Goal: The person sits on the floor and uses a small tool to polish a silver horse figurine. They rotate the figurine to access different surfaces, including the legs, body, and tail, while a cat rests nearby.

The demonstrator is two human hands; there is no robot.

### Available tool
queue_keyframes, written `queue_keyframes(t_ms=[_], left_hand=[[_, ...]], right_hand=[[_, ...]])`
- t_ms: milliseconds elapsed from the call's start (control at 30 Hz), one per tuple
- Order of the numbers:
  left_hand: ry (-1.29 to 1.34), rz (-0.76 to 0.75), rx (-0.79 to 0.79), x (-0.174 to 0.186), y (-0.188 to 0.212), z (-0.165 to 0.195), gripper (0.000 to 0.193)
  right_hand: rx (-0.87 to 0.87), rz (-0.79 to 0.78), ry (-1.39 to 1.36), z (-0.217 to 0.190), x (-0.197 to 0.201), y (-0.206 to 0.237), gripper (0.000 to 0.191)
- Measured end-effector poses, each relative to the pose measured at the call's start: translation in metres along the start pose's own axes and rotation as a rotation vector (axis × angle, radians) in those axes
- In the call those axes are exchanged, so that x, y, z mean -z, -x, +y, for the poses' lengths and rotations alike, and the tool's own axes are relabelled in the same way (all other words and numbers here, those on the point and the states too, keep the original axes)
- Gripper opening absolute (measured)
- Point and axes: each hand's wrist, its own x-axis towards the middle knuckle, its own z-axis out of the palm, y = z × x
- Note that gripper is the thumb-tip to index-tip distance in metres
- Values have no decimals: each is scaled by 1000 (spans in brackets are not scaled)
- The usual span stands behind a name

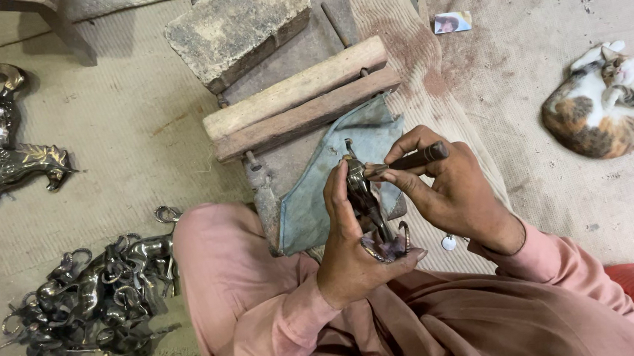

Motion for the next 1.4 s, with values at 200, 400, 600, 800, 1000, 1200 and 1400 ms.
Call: queue_keyframes(t_ms=[200,400,600,800,1000,1200,1400], left_hand=[[-24,2,-2,6,-2,0,141],[21,22,43,13,-4,2,139],[89,-5,54,17,-5,3,138],[24,-30,48,18,-8,1,138],[27,-35,48,20,-7,1,136],[115,-41,94,20,-8,1,136],[64,-25,73,20,-7,1,137]], right_hand=[[85,46,-65,13,-10,7,17],[158,93,-48,35,-21,17,18],[189,202,-230,55,-42,26,17],[168,225,-292,57,-45,28,19],[148,172,33,50,-30,24,18],[200,114,-64,45,-27,21,17],[197,47,-129,41,-22,25,15]])
